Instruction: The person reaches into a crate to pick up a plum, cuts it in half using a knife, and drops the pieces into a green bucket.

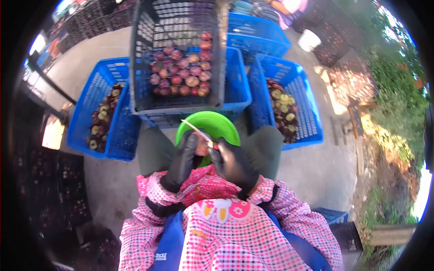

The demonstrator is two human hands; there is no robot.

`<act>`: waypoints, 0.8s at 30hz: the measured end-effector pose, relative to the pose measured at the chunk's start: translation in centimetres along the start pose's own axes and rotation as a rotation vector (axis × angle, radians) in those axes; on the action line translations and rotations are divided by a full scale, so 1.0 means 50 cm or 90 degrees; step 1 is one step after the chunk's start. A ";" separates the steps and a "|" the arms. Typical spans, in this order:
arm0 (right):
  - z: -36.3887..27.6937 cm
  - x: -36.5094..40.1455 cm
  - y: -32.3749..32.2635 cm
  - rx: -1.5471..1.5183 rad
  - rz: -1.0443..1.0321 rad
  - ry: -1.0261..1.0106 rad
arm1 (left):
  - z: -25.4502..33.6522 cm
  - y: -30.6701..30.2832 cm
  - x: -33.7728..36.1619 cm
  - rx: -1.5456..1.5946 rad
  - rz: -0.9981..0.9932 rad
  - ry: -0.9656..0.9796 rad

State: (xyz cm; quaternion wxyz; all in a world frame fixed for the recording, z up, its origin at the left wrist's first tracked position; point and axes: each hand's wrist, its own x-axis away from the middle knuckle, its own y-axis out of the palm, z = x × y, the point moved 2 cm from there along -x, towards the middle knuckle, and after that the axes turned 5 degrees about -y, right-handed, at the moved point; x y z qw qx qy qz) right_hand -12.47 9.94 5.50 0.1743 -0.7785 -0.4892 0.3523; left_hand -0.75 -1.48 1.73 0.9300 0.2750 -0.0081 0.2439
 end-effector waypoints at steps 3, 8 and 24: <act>-0.005 0.007 0.008 -0.027 0.014 0.028 | 0.027 0.010 0.007 -0.275 0.107 0.054; 0.000 0.002 0.034 -0.042 0.007 0.054 | 0.050 0.020 0.008 -0.412 0.122 0.130; 0.026 -0.011 0.023 -0.262 -0.082 0.207 | -0.018 -0.059 -0.043 0.353 -0.014 0.086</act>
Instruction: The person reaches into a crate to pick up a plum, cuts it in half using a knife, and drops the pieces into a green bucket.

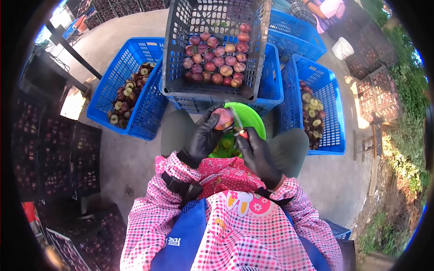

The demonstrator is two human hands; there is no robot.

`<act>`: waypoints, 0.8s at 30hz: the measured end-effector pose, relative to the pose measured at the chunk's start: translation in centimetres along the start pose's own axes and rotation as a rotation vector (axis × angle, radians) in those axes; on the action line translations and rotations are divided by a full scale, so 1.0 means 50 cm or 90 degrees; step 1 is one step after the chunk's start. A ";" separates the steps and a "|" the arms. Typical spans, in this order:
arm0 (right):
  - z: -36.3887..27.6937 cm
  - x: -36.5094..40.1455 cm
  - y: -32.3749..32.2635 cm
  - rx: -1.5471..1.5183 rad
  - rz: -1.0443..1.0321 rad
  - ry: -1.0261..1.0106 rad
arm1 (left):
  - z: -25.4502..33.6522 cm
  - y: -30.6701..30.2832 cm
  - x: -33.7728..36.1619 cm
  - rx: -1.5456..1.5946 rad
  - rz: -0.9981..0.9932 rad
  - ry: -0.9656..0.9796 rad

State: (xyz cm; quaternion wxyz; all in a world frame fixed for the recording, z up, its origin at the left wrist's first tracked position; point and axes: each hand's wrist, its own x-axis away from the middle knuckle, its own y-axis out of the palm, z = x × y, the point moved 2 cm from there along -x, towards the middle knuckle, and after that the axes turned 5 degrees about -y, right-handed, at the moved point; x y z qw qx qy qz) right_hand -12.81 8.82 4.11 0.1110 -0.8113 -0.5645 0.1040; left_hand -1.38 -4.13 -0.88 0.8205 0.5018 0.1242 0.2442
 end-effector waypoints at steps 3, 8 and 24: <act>-0.019 0.000 0.013 0.110 0.016 -0.037 | -0.002 0.002 0.005 -0.090 0.009 0.003; -0.021 0.004 0.028 0.168 -0.011 -0.058 | -0.001 0.002 0.016 -0.147 0.017 0.008; 0.020 0.014 0.072 0.228 0.101 -0.152 | -0.004 0.072 0.032 -0.391 0.067 0.070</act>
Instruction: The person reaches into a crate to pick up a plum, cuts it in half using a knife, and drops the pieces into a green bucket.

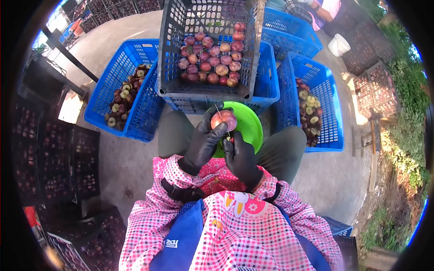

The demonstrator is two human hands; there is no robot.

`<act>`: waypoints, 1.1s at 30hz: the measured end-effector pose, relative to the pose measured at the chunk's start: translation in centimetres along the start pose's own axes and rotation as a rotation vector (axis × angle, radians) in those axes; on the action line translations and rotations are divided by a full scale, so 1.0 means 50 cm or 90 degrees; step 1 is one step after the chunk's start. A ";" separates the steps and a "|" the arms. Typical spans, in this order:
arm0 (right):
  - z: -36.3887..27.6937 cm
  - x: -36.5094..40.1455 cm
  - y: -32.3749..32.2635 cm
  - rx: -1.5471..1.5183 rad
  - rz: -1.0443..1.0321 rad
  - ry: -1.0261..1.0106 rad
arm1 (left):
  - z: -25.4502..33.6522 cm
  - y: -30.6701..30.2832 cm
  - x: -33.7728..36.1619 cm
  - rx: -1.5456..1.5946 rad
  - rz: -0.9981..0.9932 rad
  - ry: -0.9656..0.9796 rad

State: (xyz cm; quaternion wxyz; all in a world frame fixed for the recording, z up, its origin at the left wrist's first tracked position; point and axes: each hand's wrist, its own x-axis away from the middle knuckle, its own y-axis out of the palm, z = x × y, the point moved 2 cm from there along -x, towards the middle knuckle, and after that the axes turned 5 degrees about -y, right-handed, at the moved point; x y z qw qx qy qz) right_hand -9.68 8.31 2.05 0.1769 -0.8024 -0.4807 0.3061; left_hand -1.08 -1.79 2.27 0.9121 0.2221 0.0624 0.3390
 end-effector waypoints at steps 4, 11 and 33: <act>0.018 0.012 0.034 0.009 0.103 0.007 | -0.023 -0.019 -0.006 0.243 -0.045 -0.091; 0.001 0.001 0.018 -0.066 0.154 -0.008 | 0.004 0.022 -0.017 -0.182 0.044 0.132; 0.018 0.009 -0.002 -0.137 0.079 -0.003 | 0.055 0.021 -0.017 -0.493 0.027 0.256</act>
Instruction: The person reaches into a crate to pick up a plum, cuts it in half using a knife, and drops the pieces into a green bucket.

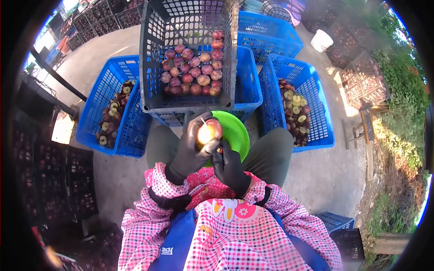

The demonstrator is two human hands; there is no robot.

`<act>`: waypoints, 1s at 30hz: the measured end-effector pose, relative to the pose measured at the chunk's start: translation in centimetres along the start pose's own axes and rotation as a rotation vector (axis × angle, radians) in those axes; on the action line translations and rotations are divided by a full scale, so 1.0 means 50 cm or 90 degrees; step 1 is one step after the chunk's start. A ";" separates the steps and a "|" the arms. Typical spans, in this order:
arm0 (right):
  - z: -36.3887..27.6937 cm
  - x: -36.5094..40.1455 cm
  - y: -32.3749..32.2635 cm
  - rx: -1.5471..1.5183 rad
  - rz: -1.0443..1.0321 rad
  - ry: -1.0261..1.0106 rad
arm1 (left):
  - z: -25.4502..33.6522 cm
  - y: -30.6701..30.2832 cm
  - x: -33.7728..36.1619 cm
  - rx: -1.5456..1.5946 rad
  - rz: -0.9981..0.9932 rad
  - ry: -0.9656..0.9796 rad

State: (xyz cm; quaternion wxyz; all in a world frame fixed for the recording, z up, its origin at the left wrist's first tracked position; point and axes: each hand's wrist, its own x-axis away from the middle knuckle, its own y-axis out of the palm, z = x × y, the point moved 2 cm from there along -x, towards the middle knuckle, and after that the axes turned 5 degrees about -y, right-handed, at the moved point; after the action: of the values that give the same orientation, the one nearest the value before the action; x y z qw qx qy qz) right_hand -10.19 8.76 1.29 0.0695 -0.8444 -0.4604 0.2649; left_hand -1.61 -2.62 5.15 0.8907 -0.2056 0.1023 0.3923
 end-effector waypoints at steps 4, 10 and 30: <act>-0.005 -0.008 -0.005 0.038 -0.025 0.011 | -0.052 0.013 0.007 0.652 -0.095 -0.379; -0.012 -0.003 -0.009 -0.048 -0.013 0.021 | -0.025 -0.002 0.005 0.106 -0.068 -0.094; -0.037 0.005 -0.026 -0.452 -0.161 0.223 | -0.128 0.025 0.011 0.722 0.027 -0.307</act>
State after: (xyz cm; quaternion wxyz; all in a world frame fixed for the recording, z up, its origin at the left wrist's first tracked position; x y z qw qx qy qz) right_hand -10.08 9.91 3.24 -0.1165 -0.7851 -0.6044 -0.0686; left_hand -2.32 -4.36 -1.14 0.8515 0.3965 0.0949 0.3296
